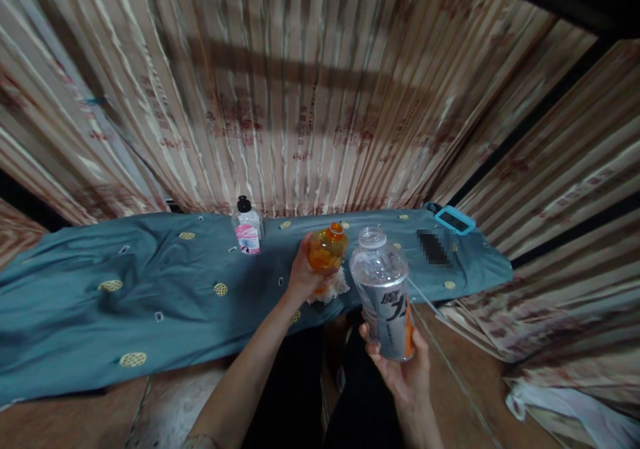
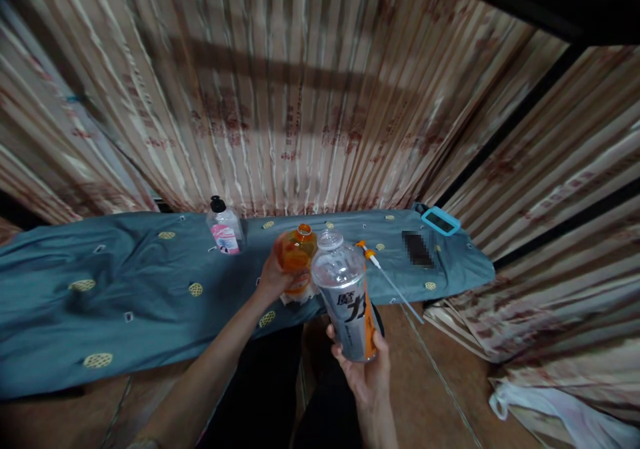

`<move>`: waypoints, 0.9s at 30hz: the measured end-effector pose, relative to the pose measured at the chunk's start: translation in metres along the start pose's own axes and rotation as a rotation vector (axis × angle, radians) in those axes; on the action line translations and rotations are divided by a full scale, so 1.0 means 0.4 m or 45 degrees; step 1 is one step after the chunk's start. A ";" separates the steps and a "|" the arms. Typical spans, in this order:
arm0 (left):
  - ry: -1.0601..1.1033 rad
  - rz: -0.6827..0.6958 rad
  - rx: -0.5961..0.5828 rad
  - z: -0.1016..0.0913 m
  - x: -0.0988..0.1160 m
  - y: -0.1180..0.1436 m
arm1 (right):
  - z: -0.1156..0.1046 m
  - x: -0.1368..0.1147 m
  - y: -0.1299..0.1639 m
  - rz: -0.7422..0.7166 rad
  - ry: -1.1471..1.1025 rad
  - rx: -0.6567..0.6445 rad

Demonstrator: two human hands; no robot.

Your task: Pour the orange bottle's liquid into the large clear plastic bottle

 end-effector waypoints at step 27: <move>-0.034 0.064 0.007 0.019 -0.009 0.049 | -0.011 -0.073 0.026 -0.146 0.263 0.178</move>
Point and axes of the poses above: each hand's wrist, its own y-axis away from the middle knuckle, its own z-axis out of the palm, x = y × z, the point moved 1 cm from there along -y, towards the middle knuckle, and after that the axes turned 12 degrees about -z, right-handed, at the moved point
